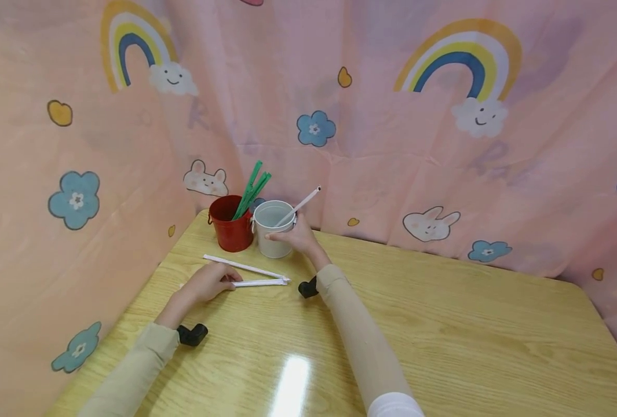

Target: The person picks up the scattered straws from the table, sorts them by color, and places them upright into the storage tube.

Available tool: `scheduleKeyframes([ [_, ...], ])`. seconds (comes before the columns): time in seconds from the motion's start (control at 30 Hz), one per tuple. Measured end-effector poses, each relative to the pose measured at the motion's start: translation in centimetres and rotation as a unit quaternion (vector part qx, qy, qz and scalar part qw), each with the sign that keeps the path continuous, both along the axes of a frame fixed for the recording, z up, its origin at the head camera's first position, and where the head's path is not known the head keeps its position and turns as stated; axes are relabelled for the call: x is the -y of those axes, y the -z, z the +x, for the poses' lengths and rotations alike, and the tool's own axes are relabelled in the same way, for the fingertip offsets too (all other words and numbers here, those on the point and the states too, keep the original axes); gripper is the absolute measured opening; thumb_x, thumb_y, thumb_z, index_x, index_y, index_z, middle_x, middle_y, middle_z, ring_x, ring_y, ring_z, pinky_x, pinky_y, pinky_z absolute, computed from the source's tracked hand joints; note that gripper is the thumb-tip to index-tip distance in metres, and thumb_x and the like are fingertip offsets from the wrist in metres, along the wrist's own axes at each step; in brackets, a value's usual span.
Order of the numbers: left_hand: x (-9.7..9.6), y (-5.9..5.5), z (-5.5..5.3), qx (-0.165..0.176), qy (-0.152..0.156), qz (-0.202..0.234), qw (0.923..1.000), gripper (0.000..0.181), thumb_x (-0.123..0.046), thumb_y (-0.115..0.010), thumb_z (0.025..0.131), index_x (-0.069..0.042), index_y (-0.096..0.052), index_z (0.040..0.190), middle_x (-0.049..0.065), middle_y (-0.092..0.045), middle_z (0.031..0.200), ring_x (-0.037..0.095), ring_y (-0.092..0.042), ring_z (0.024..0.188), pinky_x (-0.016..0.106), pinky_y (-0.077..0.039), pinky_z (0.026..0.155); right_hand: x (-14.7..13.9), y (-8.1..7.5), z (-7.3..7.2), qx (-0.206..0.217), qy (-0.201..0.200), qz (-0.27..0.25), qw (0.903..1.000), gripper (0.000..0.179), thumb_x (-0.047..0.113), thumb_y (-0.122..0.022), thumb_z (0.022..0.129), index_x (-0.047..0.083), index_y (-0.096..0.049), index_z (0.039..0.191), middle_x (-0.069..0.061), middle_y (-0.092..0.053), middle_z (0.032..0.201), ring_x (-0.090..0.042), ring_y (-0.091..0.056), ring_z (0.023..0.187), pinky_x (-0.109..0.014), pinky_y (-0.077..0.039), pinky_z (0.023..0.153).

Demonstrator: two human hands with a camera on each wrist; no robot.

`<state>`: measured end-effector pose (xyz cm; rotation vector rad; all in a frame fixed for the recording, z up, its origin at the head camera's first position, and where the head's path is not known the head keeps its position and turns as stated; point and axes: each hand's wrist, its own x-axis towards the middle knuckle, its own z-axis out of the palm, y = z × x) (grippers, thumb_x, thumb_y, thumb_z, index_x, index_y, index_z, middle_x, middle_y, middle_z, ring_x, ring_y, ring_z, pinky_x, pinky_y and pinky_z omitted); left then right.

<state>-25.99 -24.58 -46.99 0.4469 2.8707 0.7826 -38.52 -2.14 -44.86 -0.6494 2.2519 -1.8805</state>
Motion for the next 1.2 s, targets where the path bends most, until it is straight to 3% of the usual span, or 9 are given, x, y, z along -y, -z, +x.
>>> scheduleKeyframes([
  [0.23, 0.3, -0.1, 0.0, -0.001, 0.025, 0.015, 0.9996, 0.016, -0.003, -0.065, 0.088, -0.005, -0.073, 0.102, 0.005, -0.071, 0.095, 0.017, -0.064, 0.090, 0.033, -0.053, 0.081, -0.1, 0.7, -0.6, -0.006, -0.002, -0.004, 1.0000, 0.089, 0.001, -0.082, 0.070, -0.004, -0.027, 0.140, -0.024, -0.046, 0.137, -0.038, -0.046, 0.127, -0.049, -0.034, 0.111],
  [0.5, -0.1, -1.0, 0.3, 0.010, 0.010, 0.005, 0.9999, 0.018, 0.001, -0.062, 0.089, -0.003, -0.072, 0.104, 0.009, -0.069, 0.102, 0.023, -0.063, 0.098, 0.037, -0.053, 0.086, 0.0, 2.8, -1.9, -0.019, 0.018, 0.003, 0.9997, 0.088, 0.002, -0.083, 0.070, 0.003, -0.028, 0.139, -0.017, -0.047, 0.136, -0.032, -0.047, 0.126, -0.045, -0.034, 0.111],
  [0.73, -0.4, -2.0, 0.6, -0.035, 0.032, -0.028, 0.9985, 0.020, 0.004, -0.060, 0.089, -0.001, -0.072, 0.104, 0.011, -0.068, 0.101, 0.028, -0.063, 0.101, 0.039, -0.052, 0.090, 0.1, 2.0, -1.4, 0.001, 0.014, 0.005, 0.9999, 0.090, 0.003, -0.082, 0.071, 0.002, -0.026, 0.141, -0.018, -0.044, 0.139, -0.033, -0.044, 0.128, -0.047, -0.033, 0.112],
  [0.97, -0.7, -3.2, 0.9, -0.015, 0.025, -0.043, 0.9987, 0.020, 0.003, -0.060, 0.090, -0.001, -0.073, 0.105, 0.011, -0.071, 0.105, 0.029, -0.064, 0.105, 0.040, -0.052, 0.092, 0.0, -0.1, 0.0, 0.005, -0.010, -0.012, 0.9999, 0.089, -0.002, -0.080, 0.071, -0.005, -0.024, 0.141, -0.026, -0.042, 0.140, -0.041, -0.042, 0.129, -0.052, -0.030, 0.113],
  [1.03, -0.8, -3.5, 1.1, -0.020, 0.024, -0.059, 0.9978, 0.020, 0.003, -0.061, 0.089, -0.002, -0.073, 0.104, 0.011, -0.072, 0.105, 0.029, -0.064, 0.105, 0.040, -0.053, 0.091, 0.1, -0.1, 0.0, 0.002, -0.008, -0.013, 0.9999, 0.088, -0.003, -0.080, 0.071, -0.005, -0.025, 0.140, -0.025, -0.043, 0.139, -0.041, -0.043, 0.128, -0.051, -0.031, 0.112],
  [1.2, -1.0, -4.4, 1.4, -0.046, 0.020, -0.101, 0.9936, 0.019, 0.001, -0.063, 0.089, -0.006, -0.075, 0.101, 0.007, -0.073, 0.101, 0.028, -0.065, 0.102, 0.039, -0.054, 0.088, 0.3, 1.7, -1.2, -0.015, 0.006, -0.002, 0.9999, 0.088, 0.002, -0.082, 0.071, 0.000, -0.026, 0.139, -0.020, -0.046, 0.138, -0.035, -0.046, 0.127, -0.047, -0.034, 0.111],
])
